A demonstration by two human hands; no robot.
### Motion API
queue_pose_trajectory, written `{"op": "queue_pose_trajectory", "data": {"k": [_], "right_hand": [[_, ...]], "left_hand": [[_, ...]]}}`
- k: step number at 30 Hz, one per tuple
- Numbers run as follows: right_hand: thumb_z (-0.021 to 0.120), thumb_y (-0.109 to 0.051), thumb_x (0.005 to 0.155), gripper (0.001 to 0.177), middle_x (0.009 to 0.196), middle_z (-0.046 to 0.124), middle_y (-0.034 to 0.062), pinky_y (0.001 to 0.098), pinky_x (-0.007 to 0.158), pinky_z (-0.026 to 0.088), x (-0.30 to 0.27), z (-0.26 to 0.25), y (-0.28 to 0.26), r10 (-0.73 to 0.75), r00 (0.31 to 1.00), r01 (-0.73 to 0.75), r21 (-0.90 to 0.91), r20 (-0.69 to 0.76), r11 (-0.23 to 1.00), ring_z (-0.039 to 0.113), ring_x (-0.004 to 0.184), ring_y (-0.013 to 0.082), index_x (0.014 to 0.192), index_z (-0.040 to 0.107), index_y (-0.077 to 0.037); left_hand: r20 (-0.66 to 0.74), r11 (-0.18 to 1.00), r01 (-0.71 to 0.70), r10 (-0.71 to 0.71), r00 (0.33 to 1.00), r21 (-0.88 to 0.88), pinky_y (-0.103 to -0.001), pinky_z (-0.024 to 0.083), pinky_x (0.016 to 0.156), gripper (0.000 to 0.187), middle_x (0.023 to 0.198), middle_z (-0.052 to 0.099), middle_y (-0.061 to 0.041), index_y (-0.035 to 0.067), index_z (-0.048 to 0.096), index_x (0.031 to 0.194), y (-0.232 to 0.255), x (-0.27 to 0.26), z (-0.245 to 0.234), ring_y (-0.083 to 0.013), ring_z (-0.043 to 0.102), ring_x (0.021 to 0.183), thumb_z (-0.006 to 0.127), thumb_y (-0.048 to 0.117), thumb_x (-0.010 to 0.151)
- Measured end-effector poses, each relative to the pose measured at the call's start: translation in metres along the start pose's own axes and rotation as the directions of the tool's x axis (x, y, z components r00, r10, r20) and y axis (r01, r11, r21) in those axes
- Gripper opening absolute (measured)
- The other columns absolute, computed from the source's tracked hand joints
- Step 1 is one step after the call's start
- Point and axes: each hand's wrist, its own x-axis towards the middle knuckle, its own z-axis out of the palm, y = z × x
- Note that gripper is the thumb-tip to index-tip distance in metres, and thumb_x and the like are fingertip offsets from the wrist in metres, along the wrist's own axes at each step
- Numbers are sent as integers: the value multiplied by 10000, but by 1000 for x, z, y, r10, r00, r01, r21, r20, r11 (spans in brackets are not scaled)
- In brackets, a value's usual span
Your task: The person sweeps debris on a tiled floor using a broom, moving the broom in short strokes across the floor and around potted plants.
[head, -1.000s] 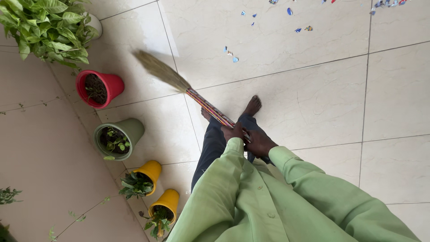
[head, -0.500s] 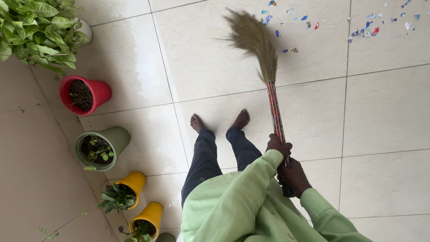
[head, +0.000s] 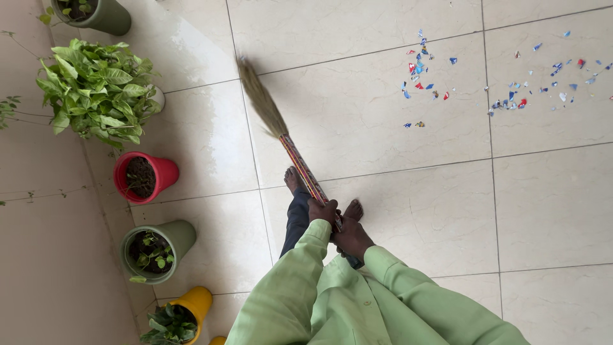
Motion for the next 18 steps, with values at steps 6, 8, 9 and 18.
{"op": "queue_pose_trajectory", "data": {"k": [6,8,9,18], "right_hand": [[744,-214,831,238,631,660,80,358,483,522,20,10,6,136,991,-134,66,-22,989,643,506,195,848,647,3],[712,-237,863,267,605,644,93,354,473,494,16,13,17,157,984,-141,174,-81,975,624,489,205,815,644,17],[688,-239,882,280,593,627,97,360,462,472,15,16,22,145,983,-110,278,-109,954,603,477,214,807,629,24],[611,-267,938,318,640,635,127,375,476,483,39,57,-47,155,951,-11,473,-267,881,609,483,223,916,605,50]], "left_hand": [[100,985,147,-155,983,86,-404,598,533,472,855,718,-245,-48,421,1080,-16,20,2,-264,729,623,745,159,808],[199,979,125,-156,967,160,-403,605,553,498,889,723,-253,-48,401,1092,-11,14,13,-273,732,639,762,162,819],[260,984,116,-148,954,134,-423,610,561,516,919,710,-247,-50,385,1092,-4,8,20,-278,729,656,772,148,814],[551,947,-147,-37,834,285,-386,625,639,498,892,730,-203,-58,454,1194,104,30,-23,-259,757,701,721,176,844]]}}
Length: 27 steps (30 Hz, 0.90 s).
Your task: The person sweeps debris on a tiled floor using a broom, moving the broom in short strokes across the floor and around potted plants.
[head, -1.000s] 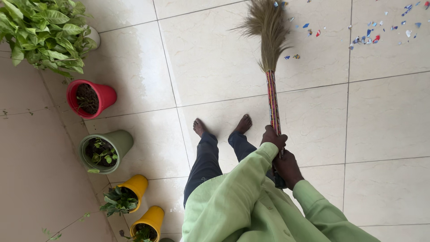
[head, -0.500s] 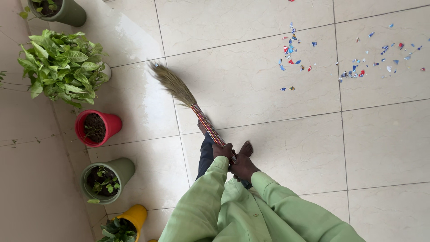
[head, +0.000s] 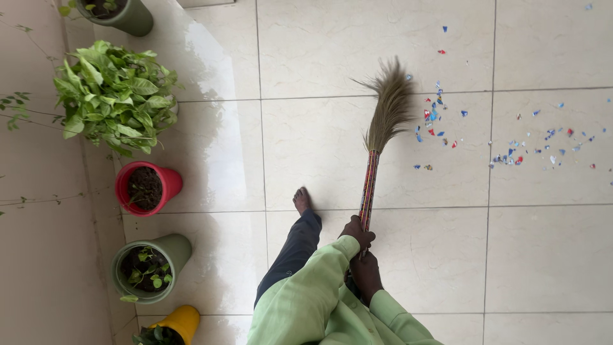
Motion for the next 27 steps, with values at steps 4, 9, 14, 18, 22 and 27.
{"op": "queue_pose_trajectory", "data": {"k": [4,9,14,18,22,27], "right_hand": [[629,-277,887,299,626,640,121,397,459,500,4,41,-40,-158,987,150,-201,-27,968,619,468,229,1031,544,-29],[720,-260,846,351,673,710,125,362,493,557,30,69,-81,-119,978,191,-519,170,833,700,520,222,1036,609,13],[744,-206,823,336,727,715,145,355,501,576,56,82,-118,37,931,225,-650,364,726,704,556,218,1042,642,28],[742,-159,809,279,743,734,121,351,492,588,78,73,-116,92,903,238,-667,420,706,713,558,209,999,672,34],[771,-178,819,283,726,710,118,360,482,562,81,32,-96,112,925,114,-547,363,830,689,541,211,973,662,33],[741,-233,847,268,677,686,111,351,494,505,85,-36,-101,30,994,4,-305,107,952,639,516,182,958,681,3]], "left_hand": [[-134,988,-98,81,988,-123,-386,607,588,467,835,707,-186,-42,445,1136,4,5,-51,-258,741,664,728,170,831],[-416,877,-235,44,908,-419,-393,580,485,422,742,646,-174,-62,430,1035,-15,27,-101,-247,683,556,727,99,782],[-482,732,-148,-269,834,-665,-385,556,468,428,695,654,-171,-112,489,1081,-28,43,-131,-230,658,523,715,163,843],[-517,822,-90,-266,814,-563,-349,582,501,506,741,733,-189,-200,640,1107,-43,50,-125,-224,720,554,747,230,863],[-429,811,-26,-282,858,-585,-472,572,549,987,827,667,-268,56,204,1479,-27,60,-86,-327,671,602,790,124,687],[-328,993,111,-93,940,37,-408,594,701,728,966,667,-269,-52,403,1216,36,103,-22,-329,690,789,907,190,749]]}}
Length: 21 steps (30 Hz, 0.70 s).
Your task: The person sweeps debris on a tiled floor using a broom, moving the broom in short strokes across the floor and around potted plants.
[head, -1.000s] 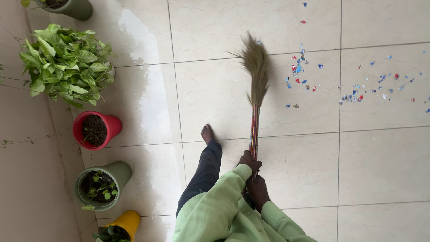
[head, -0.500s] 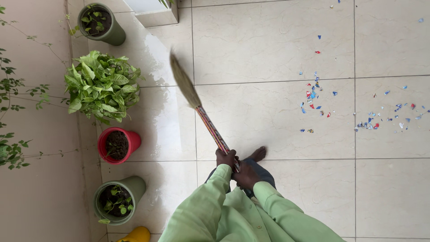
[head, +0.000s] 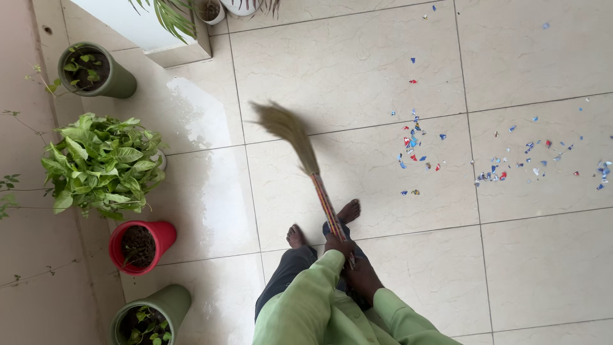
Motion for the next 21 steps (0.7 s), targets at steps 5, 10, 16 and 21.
{"op": "queue_pose_trajectory", "data": {"k": [5,10,16,21], "right_hand": [[666,-315,923,373,642,667,102,347,500,485,5,-50,-30,-14,984,36,120,-180,992,619,504,183,888,658,56],[649,-224,870,275,622,637,130,397,475,509,2,-62,-88,-131,985,148,153,-115,977,623,476,243,895,586,42],[702,-249,865,358,715,728,117,336,555,565,9,-51,-141,-248,967,254,-222,57,941,715,573,213,1128,574,-43],[720,-156,825,328,734,732,158,370,526,587,28,-43,-148,-115,942,224,-331,317,917,720,577,243,1067,646,54]], "left_hand": [[279,987,-11,56,959,-161,-409,622,594,580,909,713,-228,-69,403,1196,89,8,42,-277,743,693,755,154,792],[172,966,-183,214,962,-181,-388,617,570,500,848,697,-199,-69,456,1112,144,12,12,-254,738,661,756,171,790],[-102,919,-101,67,993,-381,-388,558,503,421,741,667,-190,-35,445,1026,131,24,-45,-245,661,557,745,131,781],[-148,834,33,-137,980,-551,-385,580,516,361,691,720,-170,-144,631,921,71,47,-66,-246,689,525,746,161,766]]}}
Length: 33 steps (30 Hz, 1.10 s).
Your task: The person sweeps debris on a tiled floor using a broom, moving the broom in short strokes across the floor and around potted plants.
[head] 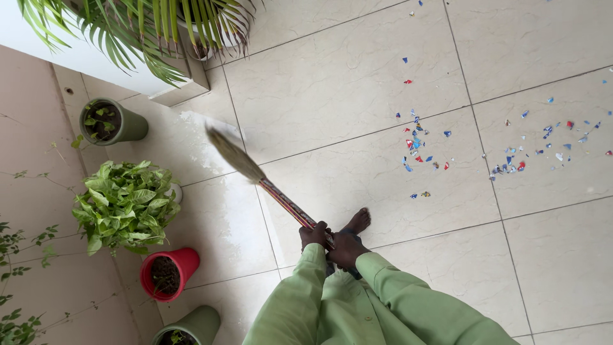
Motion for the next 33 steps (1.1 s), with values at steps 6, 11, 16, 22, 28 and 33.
{"op": "queue_pose_trajectory", "data": {"k": [6,11,16,22,28,33], "right_hand": [[752,-175,825,271,701,719,120,358,530,580,10,16,49,103,995,-103,-8,15,995,717,567,211,997,666,15],[726,-251,868,258,634,666,104,356,488,511,-15,20,74,188,970,-123,354,-153,927,639,505,204,913,663,-5],[708,-247,895,320,626,656,133,375,462,508,-1,3,57,206,917,23,562,-342,827,626,469,214,831,641,60],[645,-216,894,272,644,635,121,366,451,503,-10,-31,-8,166,920,69,565,-354,822,603,473,196,967,598,42],[693,-261,879,324,666,654,128,356,469,542,-6,-49,-49,41,965,38,292,-260,956,650,488,227,1018,582,10],[778,-222,816,306,655,685,106,337,487,563,45,-59,-37,33,979,19,256,-199,966,685,514,200,909,645,37]], "left_hand": [[-323,667,-260,617,718,699,-436,606,639,574,726,714,-174,-34,590,836,-47,-8,3,-331,711,619,860,312,467],[123,904,-65,14,992,423,-439,594,628,588,905,705,-275,-87,457,1129,-49,-22,53,-292,700,663,795,227,765],[363,856,-107,-99,926,506,-393,614,601,488,910,708,-187,-29,462,1121,30,-27,97,-234,731,673,766,164,792],[371,897,-238,92,924,371,-360,590,586,447,808,724,-206,-24,472,1121,90,-24,97,-251,717,639,728,150,799],[177,991,-122,130,976,-53,-395,537,469,477,786,623,-169,-9,387,1095,65,21,76,-243,653,579,727,70,770],[88,999,-3,6,996,-35,-420,542,458,467,792,611,-155,10,385,1108,72,61,69,-251,654,571,697,24,761]]}}
